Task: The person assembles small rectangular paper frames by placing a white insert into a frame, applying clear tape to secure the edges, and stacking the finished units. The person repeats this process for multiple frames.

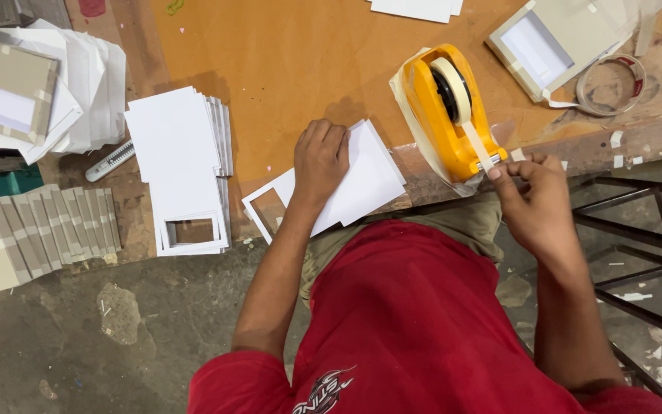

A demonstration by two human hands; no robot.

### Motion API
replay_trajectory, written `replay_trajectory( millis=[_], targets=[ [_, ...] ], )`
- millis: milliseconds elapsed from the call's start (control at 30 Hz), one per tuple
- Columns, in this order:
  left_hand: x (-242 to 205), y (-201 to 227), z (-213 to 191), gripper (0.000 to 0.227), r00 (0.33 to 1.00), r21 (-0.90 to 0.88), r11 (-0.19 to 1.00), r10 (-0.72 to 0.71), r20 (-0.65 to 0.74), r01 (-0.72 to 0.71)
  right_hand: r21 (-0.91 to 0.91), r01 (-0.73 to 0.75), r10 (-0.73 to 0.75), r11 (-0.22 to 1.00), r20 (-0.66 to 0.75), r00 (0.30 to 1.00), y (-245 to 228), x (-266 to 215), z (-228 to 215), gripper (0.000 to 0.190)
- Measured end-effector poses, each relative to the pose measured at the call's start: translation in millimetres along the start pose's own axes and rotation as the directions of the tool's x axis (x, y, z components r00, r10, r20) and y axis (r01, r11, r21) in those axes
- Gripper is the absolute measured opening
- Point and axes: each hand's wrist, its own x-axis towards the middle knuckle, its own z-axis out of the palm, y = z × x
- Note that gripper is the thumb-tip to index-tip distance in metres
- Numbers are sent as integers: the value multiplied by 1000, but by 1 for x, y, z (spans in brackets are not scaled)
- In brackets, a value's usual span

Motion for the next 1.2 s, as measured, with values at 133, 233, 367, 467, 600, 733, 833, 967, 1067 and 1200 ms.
replay_trajectory(
  millis=[133, 233, 367, 467, 600, 733, 833, 967, 1067, 1200],
  targets=[
    [0, -1, 0, 7, 1000, 0, 1000, -3, 10, 3, 56, 67, -66, 996, -21, 998, 8, -4, 9, 25],
    [1, 0, -1, 8, 1000, 1, 1000, 1, 6, -1, -18, 99, -100, 995, -37, 994, 10, -5, 8, 23],
    [1, 2, -1, 8, 1000, 5, 1000, 6, 2, -6, -31, 81, -81, 996, -23, 996, 8, -8, 3, 24],
    [1, 2, -1, 8, 1000, 4, 1000, 2, 10, -2, -38, 109, -109, 993, -12, 994, 4, -9, 0, 22],
    [1, 1, -1, 8, 1000, 7, 1000, 6, 6, -6, -10, 42, -42, 999, 10, 999, 0, -8, -1, 22],
    [0, 0, 2, 8, 1000, 11, 1000, 13, 1, -13, -372, 190, -221, 908, -44, 974, 12, -12, 3, 19],
    [-2, -2, 2, 9, 1000, 10, 1000, 9, 7, -10, -676, -33, -171, 736, -233, 957, 34, -15, 3, 21],
    [0, -3, 4, 9, 999, 66, 997, 29, 26, -30, -581, -9, -116, 814, -178, 977, 62, -21, -20, 18],
    [-1, 3, -1, 8, 994, 117, 990, 72, 81, -81, -355, 30, -31, 934, 3, 1000, 59, -28, -26, 18],
    [-1, 17, -24, 10, 960, 178, 961, 171, 223, -213, 198, -61, 10, 978, 246, 969, 16, -37, -5, 17]
  ],
)
